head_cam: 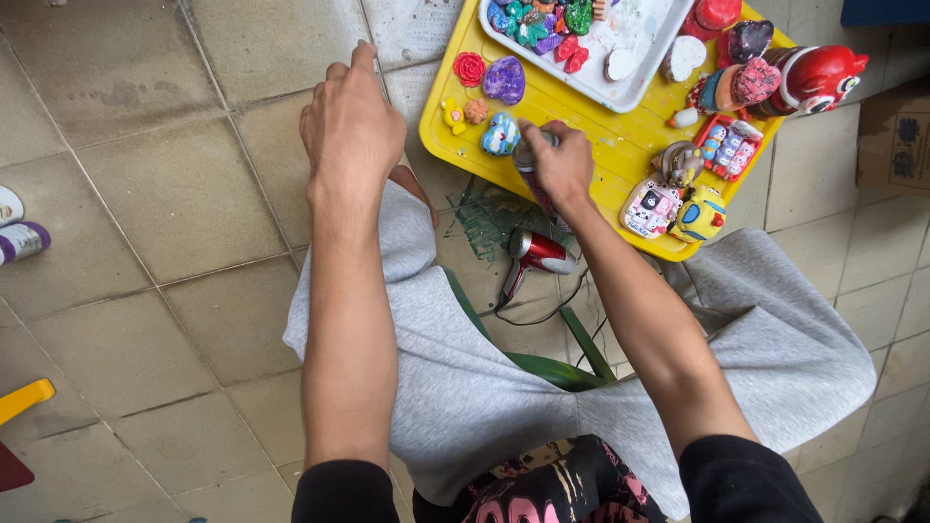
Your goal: The person sits at a low yellow table and spray-paints small plaster figurines with an aerosol can, holding each figurine while spraying its surfaces. They use a hair dryer to dry the painted pieces, move finished pieces aside, and later hold a white tray while spraying a small figurine placed on it.
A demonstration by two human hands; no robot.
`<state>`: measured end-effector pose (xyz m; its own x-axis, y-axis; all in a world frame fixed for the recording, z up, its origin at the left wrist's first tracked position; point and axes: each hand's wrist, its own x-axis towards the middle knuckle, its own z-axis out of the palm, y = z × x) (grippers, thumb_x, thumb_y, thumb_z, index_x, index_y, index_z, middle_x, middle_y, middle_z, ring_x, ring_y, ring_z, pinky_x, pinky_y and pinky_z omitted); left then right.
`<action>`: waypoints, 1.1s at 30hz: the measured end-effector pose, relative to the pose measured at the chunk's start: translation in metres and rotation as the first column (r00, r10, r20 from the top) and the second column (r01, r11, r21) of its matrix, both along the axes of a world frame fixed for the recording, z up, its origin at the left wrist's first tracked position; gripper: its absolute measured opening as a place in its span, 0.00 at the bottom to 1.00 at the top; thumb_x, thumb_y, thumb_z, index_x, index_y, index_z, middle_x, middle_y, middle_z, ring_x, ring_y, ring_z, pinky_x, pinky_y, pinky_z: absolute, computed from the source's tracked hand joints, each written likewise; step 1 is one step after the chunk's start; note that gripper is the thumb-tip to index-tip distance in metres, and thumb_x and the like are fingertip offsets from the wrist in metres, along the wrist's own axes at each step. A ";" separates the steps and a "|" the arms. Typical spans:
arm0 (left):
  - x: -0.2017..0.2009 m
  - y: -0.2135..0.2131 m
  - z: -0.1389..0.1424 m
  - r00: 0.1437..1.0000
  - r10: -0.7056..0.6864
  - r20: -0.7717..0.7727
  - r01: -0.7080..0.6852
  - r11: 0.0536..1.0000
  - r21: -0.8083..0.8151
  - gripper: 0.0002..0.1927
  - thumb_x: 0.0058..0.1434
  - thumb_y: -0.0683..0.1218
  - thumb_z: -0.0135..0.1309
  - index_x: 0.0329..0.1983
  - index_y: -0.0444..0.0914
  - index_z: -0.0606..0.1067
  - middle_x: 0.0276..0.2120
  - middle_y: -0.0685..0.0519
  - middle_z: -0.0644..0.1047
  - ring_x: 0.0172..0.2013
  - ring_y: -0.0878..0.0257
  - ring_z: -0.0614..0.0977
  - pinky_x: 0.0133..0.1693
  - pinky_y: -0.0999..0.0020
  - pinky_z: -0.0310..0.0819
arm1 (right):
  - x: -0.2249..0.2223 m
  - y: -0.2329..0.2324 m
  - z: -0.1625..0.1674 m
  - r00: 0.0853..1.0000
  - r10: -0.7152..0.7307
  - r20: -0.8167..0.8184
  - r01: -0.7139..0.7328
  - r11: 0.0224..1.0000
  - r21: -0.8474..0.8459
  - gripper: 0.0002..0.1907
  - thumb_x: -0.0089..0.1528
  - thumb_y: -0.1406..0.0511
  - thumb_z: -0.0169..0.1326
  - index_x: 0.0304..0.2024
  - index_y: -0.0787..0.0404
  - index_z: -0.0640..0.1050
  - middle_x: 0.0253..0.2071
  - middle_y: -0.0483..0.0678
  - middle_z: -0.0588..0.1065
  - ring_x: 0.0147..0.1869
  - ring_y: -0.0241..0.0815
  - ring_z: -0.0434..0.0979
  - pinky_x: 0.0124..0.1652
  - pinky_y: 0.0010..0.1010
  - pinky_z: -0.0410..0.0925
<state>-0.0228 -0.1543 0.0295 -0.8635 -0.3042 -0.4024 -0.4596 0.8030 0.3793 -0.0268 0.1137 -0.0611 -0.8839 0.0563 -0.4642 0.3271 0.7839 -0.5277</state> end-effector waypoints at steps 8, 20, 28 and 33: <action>-0.003 0.010 0.004 0.995 -0.057 -0.086 0.057 0.998 0.004 0.26 0.61 0.39 0.52 0.65 0.36 0.69 0.49 0.37 0.77 0.50 0.42 0.80 0.50 0.45 0.72 | 0.012 0.000 -0.001 0.999 0.046 0.023 -0.047 0.997 0.055 0.31 0.56 0.40 0.57 0.37 0.60 0.86 0.32 0.57 0.82 0.38 0.55 0.83 0.44 0.43 0.72; -0.012 0.033 0.004 0.992 -0.085 -0.093 0.088 0.996 0.022 0.23 0.65 0.43 0.52 0.63 0.36 0.69 0.49 0.38 0.77 0.50 0.42 0.79 0.49 0.46 0.72 | -0.017 0.029 0.003 0.998 0.042 -0.047 -0.040 0.998 0.051 0.30 0.56 0.41 0.58 0.40 0.60 0.86 0.33 0.56 0.82 0.39 0.52 0.84 0.44 0.40 0.73; -0.020 0.045 0.007 0.993 -0.088 -0.075 0.092 0.995 0.041 0.23 0.65 0.44 0.52 0.63 0.38 0.69 0.50 0.38 0.77 0.51 0.42 0.79 0.50 0.43 0.71 | -0.020 0.042 0.012 0.975 0.221 -0.013 -0.217 0.967 0.134 0.29 0.56 0.42 0.58 0.41 0.58 0.87 0.30 0.58 0.81 0.37 0.57 0.82 0.43 0.44 0.72; -0.023 0.048 0.008 0.996 -0.083 -0.028 0.084 0.995 0.060 0.24 0.65 0.45 0.52 0.64 0.38 0.68 0.50 0.39 0.76 0.51 0.43 0.79 0.51 0.42 0.70 | -0.031 0.035 0.019 0.997 0.021 0.080 -0.020 1.000 -0.024 0.30 0.57 0.42 0.57 0.37 0.62 0.84 0.30 0.54 0.81 0.35 0.50 0.86 0.40 0.40 0.76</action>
